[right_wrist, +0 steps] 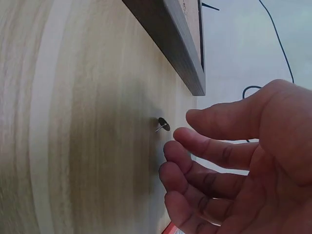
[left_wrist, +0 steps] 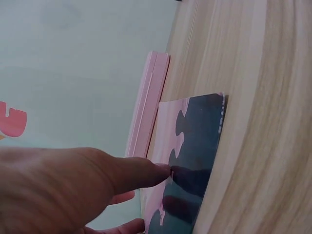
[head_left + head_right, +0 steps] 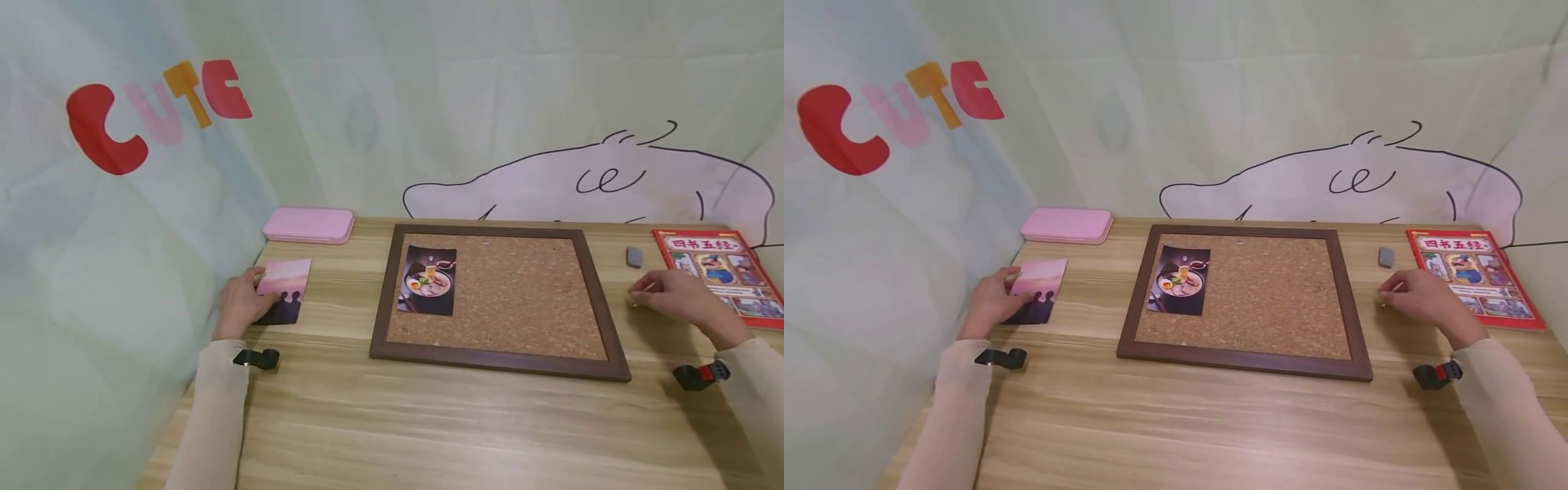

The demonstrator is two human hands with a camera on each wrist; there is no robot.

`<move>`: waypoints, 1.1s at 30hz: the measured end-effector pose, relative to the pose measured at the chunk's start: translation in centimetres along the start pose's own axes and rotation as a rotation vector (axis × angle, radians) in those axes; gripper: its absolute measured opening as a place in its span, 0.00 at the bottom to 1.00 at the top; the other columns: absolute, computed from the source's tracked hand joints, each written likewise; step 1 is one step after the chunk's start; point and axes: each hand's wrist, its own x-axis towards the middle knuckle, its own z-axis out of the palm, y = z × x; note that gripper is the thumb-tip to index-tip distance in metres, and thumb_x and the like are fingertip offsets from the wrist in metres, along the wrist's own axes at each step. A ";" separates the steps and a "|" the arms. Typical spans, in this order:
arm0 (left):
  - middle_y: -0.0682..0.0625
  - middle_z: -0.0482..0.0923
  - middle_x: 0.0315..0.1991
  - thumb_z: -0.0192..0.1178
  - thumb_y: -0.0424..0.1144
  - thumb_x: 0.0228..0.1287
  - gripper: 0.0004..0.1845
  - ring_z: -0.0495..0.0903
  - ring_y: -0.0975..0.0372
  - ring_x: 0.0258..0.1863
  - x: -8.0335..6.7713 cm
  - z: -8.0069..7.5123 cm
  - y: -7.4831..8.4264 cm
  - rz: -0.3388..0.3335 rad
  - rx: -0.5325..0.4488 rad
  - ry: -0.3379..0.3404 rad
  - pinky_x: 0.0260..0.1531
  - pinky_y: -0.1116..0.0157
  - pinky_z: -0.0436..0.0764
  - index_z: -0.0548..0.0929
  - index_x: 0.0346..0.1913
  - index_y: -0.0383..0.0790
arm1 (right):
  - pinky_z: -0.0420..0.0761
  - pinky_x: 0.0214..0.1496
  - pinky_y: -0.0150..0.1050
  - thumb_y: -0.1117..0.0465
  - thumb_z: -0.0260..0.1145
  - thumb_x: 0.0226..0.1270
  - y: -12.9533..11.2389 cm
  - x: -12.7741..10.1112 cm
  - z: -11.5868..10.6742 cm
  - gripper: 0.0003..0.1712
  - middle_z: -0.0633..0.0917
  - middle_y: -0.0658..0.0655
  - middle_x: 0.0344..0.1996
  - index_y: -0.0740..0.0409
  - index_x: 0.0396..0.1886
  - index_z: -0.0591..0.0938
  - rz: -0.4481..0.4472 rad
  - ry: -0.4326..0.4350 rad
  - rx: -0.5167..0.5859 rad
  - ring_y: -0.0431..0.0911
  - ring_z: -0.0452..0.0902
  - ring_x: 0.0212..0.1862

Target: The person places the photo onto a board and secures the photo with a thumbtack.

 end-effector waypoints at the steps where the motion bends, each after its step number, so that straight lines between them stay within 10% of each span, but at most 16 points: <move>1: 0.25 0.74 0.55 0.64 0.42 0.64 0.37 0.67 0.35 0.58 0.0 0.0 0.0 -0.004 -0.004 -0.002 0.55 0.41 0.65 0.64 0.72 0.28 | 0.73 0.34 0.37 0.54 0.62 0.73 0.0 0.0 0.0 0.22 0.84 0.67 0.37 0.72 0.47 0.80 0.007 -0.002 -0.002 0.54 0.78 0.38; 21: 0.27 0.78 0.55 0.64 0.36 0.64 0.23 0.78 0.41 0.52 0.2 -0.4 -0.7 0.018 -0.163 0.051 0.50 0.47 0.77 0.79 0.60 0.30 | 0.71 0.35 0.37 0.60 0.66 0.68 -0.2 0.0 0.7 0.14 0.85 0.63 0.35 0.69 0.42 0.84 -0.007 0.028 0.002 0.51 0.75 0.37; 33: 0.35 0.77 0.54 0.63 0.35 0.67 0.21 0.78 0.63 0.36 0.0 -1.6 0.2 -0.018 -0.424 0.037 0.32 0.78 0.75 0.81 0.61 0.36 | 0.73 0.36 0.39 0.54 0.57 0.77 -1.0 0.0 0.4 0.21 0.83 0.69 0.42 0.72 0.49 0.80 0.027 0.096 0.064 0.56 0.74 0.42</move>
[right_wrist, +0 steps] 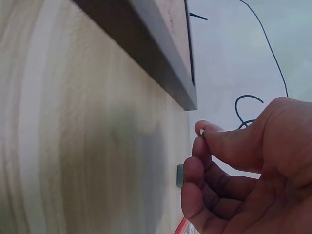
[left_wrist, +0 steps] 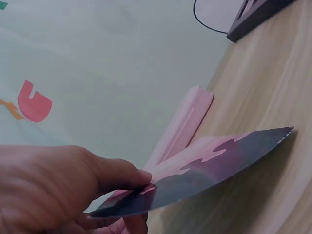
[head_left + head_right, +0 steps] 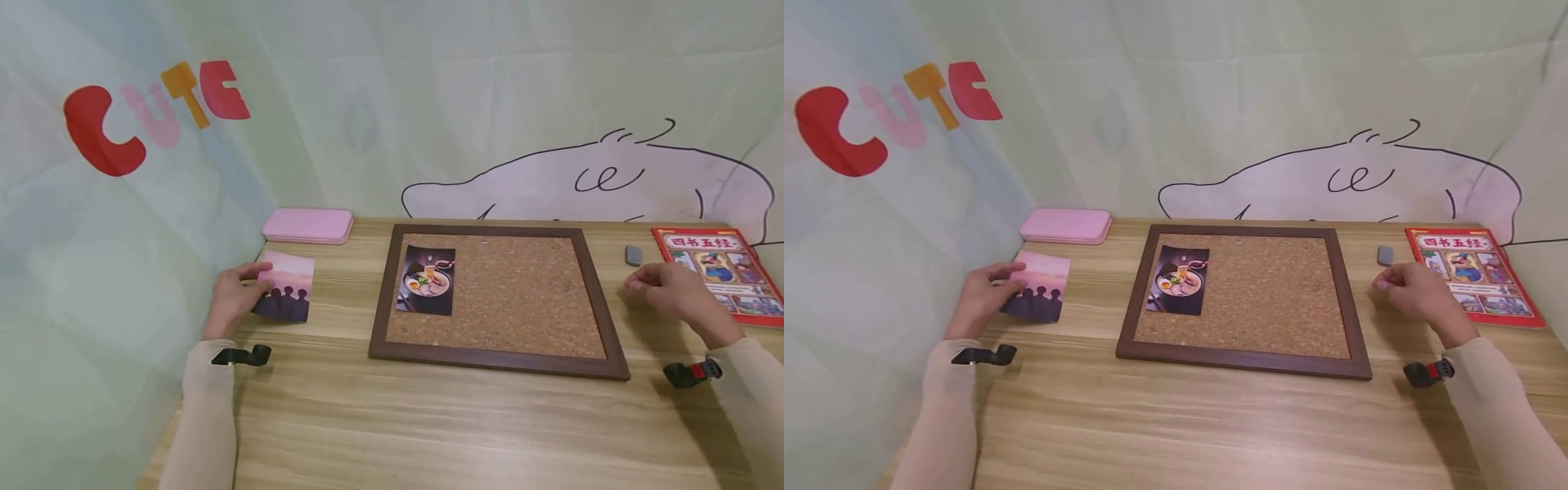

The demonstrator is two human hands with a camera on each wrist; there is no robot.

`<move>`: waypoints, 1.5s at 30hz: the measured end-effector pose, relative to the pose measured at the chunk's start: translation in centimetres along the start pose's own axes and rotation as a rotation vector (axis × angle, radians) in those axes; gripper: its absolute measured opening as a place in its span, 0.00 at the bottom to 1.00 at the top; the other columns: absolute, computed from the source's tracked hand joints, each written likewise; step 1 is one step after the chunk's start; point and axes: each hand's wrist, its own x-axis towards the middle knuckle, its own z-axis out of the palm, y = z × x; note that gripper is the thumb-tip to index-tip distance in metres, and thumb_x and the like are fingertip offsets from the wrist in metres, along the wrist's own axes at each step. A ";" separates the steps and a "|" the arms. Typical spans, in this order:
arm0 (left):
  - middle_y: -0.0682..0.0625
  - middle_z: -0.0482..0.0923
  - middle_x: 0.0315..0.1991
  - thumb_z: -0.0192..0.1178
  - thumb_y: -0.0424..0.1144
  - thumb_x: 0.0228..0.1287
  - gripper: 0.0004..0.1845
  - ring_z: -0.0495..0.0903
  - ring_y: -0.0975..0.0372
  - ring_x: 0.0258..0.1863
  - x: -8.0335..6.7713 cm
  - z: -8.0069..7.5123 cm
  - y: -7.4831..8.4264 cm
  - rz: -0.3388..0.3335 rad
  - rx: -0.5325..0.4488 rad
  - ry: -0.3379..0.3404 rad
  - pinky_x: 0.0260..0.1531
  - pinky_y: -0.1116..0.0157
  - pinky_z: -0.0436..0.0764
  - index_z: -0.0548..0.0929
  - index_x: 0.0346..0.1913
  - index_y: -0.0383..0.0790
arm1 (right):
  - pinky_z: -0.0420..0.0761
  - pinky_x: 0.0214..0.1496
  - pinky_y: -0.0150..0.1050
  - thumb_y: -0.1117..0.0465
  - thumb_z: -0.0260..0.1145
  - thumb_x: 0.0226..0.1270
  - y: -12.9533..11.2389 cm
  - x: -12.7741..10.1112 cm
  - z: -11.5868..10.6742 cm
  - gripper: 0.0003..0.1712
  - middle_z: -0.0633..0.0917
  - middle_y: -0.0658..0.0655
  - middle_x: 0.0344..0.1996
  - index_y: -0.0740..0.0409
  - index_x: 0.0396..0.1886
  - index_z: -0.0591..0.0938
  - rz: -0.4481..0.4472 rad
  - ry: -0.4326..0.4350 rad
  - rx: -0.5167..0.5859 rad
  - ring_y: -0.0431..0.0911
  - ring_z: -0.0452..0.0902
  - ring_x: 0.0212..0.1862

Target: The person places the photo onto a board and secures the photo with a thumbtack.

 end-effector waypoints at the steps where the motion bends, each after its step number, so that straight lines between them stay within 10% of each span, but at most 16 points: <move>1: 0.36 0.77 0.54 0.63 0.35 0.67 0.20 0.78 0.66 0.35 0.0 0.0 0.2 0.007 -0.005 0.006 0.32 0.78 0.75 0.82 0.61 0.37 | 0.73 0.35 0.38 0.54 0.57 0.78 -0.1 0.0 0.0 0.21 0.83 0.68 0.42 0.71 0.49 0.81 -0.002 0.015 0.008 0.55 0.73 0.41; 23: 0.41 0.78 0.57 0.67 0.36 0.64 0.22 0.79 0.68 0.28 -0.1 4.7 7.8 0.126 -0.215 -0.139 0.31 0.73 0.76 0.82 0.62 0.42 | 0.75 0.33 0.30 0.53 0.60 0.77 -2.4 0.5 0.2 0.20 0.84 0.66 0.42 0.68 0.50 0.81 -0.026 0.150 0.174 0.40 0.75 0.35; 39: 0.44 0.81 0.53 0.66 0.31 0.61 0.22 0.82 0.47 0.33 0.3 10.5 12.5 0.196 -0.273 -0.284 0.32 0.69 0.77 0.85 0.59 0.45 | 0.76 0.34 0.35 0.50 0.63 0.74 -5.0 2.0 0.8 0.22 0.85 0.63 0.42 0.64 0.52 0.83 0.018 0.150 0.247 0.52 0.77 0.42; 45: 0.44 0.82 0.54 0.65 0.30 0.59 0.22 0.82 0.55 0.29 0.5 11.9 13.8 0.204 -0.294 -0.318 0.32 0.68 0.78 0.85 0.58 0.44 | 0.75 0.38 0.36 0.48 0.63 0.73 -5.8 2.4 0.8 0.23 0.84 0.61 0.44 0.63 0.53 0.82 0.036 0.146 0.282 0.51 0.75 0.44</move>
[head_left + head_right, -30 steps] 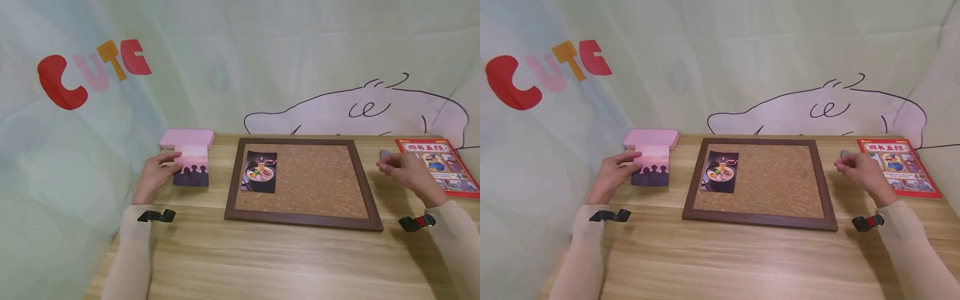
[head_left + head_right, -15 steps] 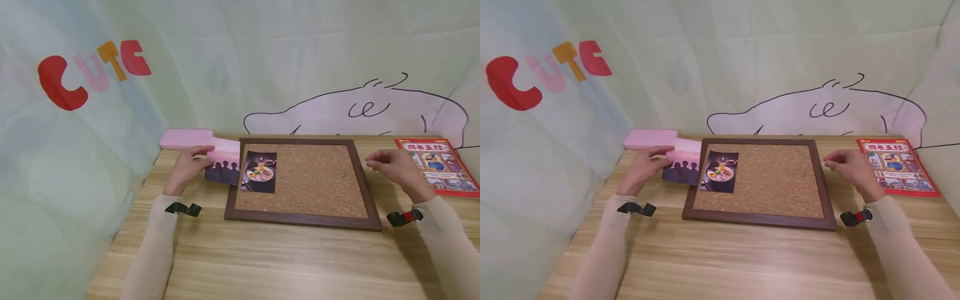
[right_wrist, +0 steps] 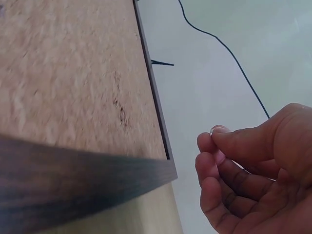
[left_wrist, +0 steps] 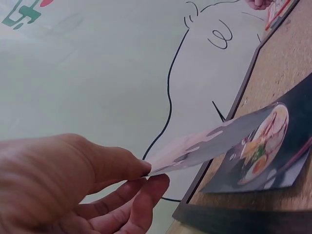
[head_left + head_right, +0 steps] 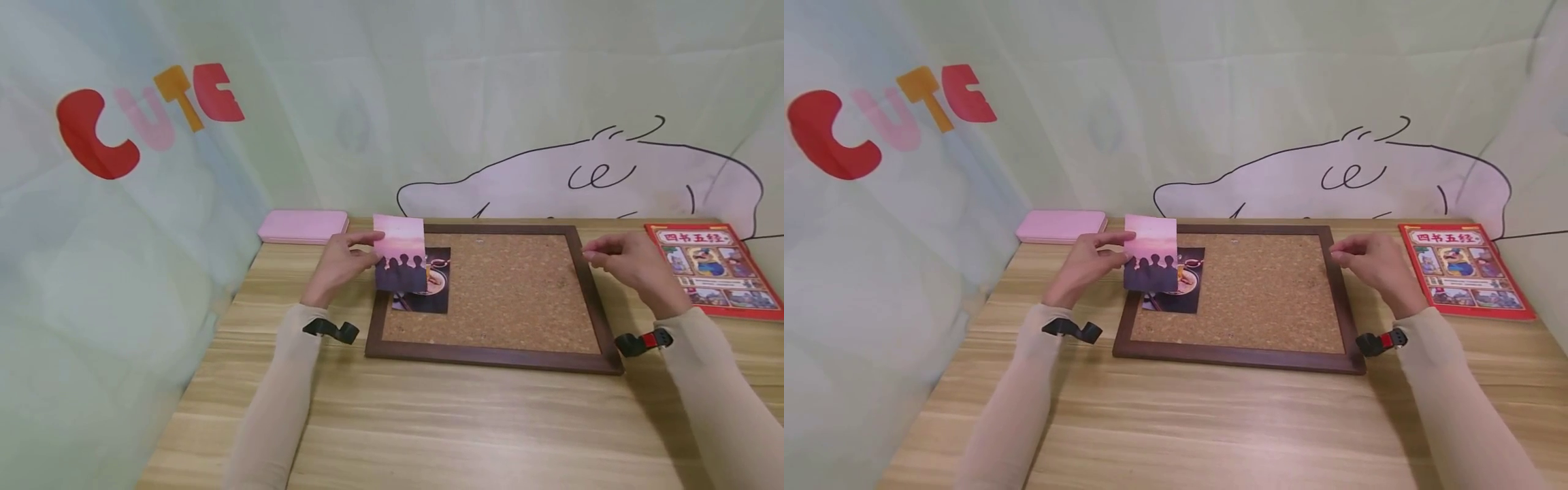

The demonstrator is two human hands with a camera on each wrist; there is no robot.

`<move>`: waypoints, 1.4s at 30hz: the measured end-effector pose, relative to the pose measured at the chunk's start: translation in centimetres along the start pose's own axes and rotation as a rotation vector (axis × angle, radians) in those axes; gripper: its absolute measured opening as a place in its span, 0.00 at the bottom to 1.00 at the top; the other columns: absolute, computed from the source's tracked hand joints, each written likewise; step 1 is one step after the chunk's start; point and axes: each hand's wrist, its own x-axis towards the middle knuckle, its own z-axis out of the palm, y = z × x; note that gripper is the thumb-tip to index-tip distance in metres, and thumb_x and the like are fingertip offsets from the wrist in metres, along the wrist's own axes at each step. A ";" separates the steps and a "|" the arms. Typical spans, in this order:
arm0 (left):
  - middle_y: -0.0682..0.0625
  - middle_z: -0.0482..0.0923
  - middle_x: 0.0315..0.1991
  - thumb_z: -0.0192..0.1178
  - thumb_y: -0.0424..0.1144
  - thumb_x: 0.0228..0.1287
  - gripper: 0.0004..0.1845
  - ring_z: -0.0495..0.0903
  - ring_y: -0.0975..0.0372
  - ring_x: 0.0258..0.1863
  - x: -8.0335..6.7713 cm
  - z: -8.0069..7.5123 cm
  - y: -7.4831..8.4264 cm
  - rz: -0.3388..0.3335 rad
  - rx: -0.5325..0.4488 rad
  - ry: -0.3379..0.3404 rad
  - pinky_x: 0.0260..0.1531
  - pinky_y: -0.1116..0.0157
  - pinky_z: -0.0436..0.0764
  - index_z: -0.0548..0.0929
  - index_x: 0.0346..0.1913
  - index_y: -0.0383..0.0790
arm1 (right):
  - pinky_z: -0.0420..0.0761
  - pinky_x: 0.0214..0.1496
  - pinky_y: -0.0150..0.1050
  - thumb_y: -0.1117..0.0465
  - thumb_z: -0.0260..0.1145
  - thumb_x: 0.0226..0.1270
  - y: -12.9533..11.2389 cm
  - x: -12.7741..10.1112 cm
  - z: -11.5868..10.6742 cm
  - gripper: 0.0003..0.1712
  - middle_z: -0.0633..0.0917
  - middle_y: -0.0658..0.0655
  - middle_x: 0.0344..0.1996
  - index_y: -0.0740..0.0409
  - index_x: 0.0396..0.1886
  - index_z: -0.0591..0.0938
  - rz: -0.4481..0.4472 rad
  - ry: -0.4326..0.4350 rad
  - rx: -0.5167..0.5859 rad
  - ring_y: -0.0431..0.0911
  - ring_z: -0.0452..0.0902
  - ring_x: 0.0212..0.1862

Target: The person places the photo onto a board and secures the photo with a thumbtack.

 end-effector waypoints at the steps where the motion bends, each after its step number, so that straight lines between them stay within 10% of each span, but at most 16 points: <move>1: 0.44 0.82 0.54 0.65 0.30 0.59 0.22 0.81 0.57 0.28 0.1 0.3 0.1 0.004 -0.002 -0.007 0.32 0.68 0.78 0.85 0.58 0.44 | 0.75 0.39 0.36 0.48 0.64 0.73 -0.1 0.1 0.1 0.23 0.84 0.62 0.45 0.64 0.53 0.82 0.003 -0.001 0.013 0.52 0.75 0.45; 26: 0.43 0.87 0.41 0.65 0.28 0.60 0.20 0.87 0.52 0.28 1.9 8.9 3.2 0.112 -0.016 -0.146 0.30 0.58 0.84 0.85 0.57 0.39 | 0.80 0.43 0.41 0.52 0.66 0.71 -3.4 1.1 1.4 0.21 0.86 0.62 0.43 0.65 0.51 0.83 -0.030 -0.023 0.154 0.54 0.78 0.45; 33: 0.45 0.67 0.14 0.59 0.27 0.66 0.22 0.58 0.54 0.12 1.8 10.9 3.8 -0.012 -0.193 -0.294 0.13 0.57 0.58 0.80 0.62 0.43 | 0.78 0.43 0.44 0.51 0.66 0.72 -3.7 1.3 1.2 0.21 0.87 0.58 0.40 0.64 0.52 0.83 -0.025 -0.041 0.165 0.56 0.77 0.45; 37: 0.42 0.74 0.18 0.60 0.28 0.66 0.22 0.54 0.63 0.09 2.1 12.1 4.2 -0.005 -0.167 -0.304 0.10 0.63 0.55 0.80 0.62 0.44 | 0.78 0.41 0.43 0.52 0.66 0.71 -3.7 1.4 1.2 0.21 0.87 0.57 0.39 0.65 0.52 0.83 -0.022 -0.039 0.166 0.56 0.77 0.44; 42: 0.42 0.85 0.41 0.63 0.27 0.64 0.21 0.74 0.62 0.16 2.5 13.8 4.8 0.079 -0.051 -0.257 0.14 0.69 0.70 0.83 0.60 0.40 | 0.78 0.43 0.44 0.52 0.66 0.72 -3.8 1.4 1.4 0.21 0.87 0.56 0.40 0.64 0.53 0.83 -0.001 -0.035 0.166 0.56 0.77 0.46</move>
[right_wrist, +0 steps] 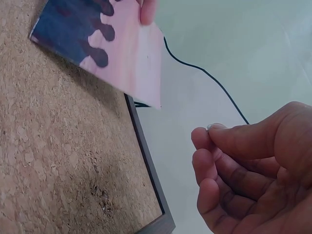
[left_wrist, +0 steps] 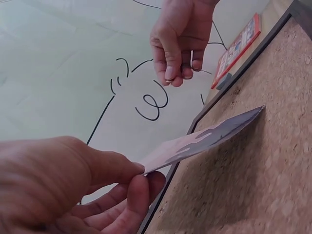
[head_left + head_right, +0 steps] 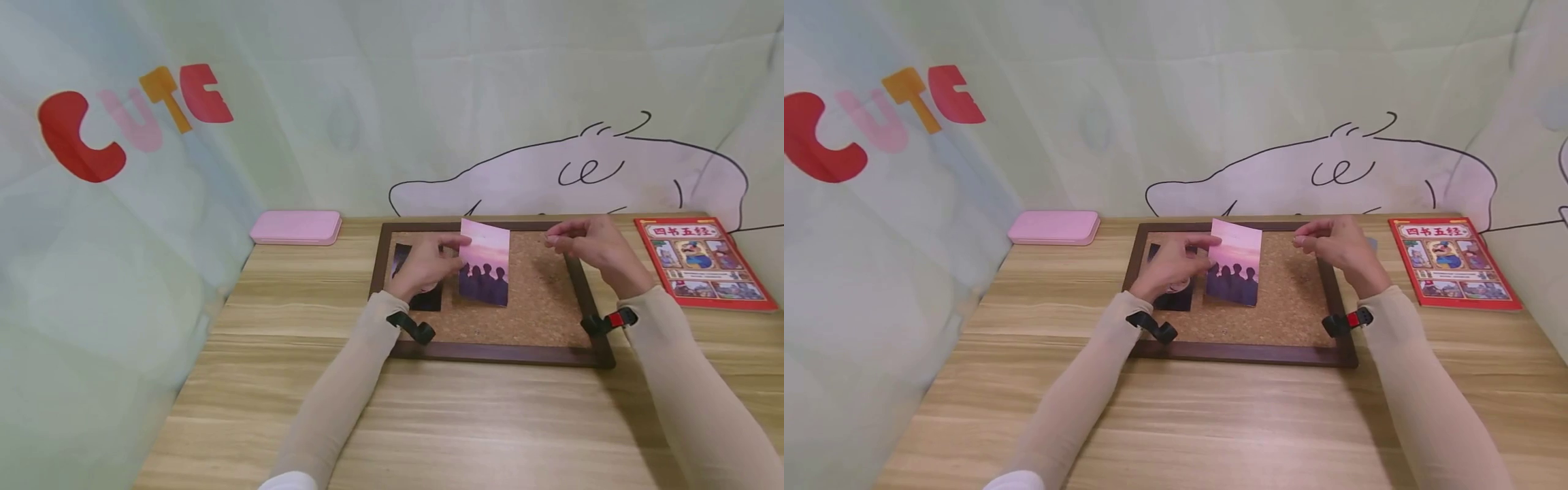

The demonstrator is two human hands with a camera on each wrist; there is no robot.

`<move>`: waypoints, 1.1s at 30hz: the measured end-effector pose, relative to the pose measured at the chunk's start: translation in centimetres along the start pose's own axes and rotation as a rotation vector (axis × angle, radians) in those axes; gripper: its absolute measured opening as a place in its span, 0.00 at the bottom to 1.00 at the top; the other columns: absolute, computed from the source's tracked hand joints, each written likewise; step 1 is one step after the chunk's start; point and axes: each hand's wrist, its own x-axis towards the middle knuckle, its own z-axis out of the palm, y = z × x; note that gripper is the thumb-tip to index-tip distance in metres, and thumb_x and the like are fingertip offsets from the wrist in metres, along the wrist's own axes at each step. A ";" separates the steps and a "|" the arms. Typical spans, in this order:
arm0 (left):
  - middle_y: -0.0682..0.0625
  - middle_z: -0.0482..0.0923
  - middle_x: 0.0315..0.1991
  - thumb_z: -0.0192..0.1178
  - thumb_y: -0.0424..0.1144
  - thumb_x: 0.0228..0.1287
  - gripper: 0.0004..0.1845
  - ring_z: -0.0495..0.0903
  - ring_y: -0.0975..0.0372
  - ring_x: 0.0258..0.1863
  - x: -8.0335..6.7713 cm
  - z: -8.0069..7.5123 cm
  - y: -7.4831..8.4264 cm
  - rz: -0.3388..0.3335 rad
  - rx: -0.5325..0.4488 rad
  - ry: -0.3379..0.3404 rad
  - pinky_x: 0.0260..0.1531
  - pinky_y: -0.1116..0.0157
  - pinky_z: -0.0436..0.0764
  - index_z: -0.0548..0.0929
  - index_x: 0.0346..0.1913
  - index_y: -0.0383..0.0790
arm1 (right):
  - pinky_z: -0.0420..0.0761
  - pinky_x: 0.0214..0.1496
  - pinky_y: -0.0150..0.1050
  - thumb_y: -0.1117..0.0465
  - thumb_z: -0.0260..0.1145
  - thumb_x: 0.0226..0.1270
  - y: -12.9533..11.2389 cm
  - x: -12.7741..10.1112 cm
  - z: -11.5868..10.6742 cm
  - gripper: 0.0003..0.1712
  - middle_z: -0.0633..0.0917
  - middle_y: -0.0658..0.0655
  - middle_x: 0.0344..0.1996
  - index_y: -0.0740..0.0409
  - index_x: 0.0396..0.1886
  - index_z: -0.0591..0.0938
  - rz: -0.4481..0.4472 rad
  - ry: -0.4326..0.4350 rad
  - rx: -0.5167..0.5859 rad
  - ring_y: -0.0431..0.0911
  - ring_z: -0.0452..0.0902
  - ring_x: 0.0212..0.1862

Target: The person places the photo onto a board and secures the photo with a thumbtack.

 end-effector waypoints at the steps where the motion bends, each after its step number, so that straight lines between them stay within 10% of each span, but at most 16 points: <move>1: 0.43 0.84 0.45 0.64 0.27 0.63 0.20 0.79 0.61 0.20 0.2 0.3 0.0 0.014 0.022 0.007 0.18 0.69 0.75 0.83 0.59 0.40 | 0.78 0.43 0.44 0.51 0.66 0.72 0.0 0.0 0.1 0.21 0.87 0.56 0.41 0.63 0.53 0.83 0.002 -0.001 0.002 0.56 0.77 0.46; 13: 0.39 0.82 0.51 0.65 0.23 0.59 0.22 0.84 0.62 0.31 1.5 3.6 0.2 0.099 0.035 0.003 0.30 0.69 0.84 0.84 0.58 0.34 | 0.78 0.44 0.46 0.54 0.65 0.73 0.1 0.1 -0.1 0.19 0.86 0.57 0.41 0.65 0.53 0.82 -0.007 -0.022 0.010 0.57 0.76 0.45; 33: 0.44 0.83 0.50 0.67 0.26 0.60 0.22 0.82 0.61 0.43 2.8 6.7 -0.4 0.012 0.055 0.018 0.37 0.70 0.83 0.84 0.58 0.38 | 0.77 0.48 0.46 0.58 0.64 0.72 0.2 0.3 0.1 0.17 0.83 0.60 0.43 0.66 0.52 0.82 -0.009 -0.056 -0.035 0.55 0.74 0.46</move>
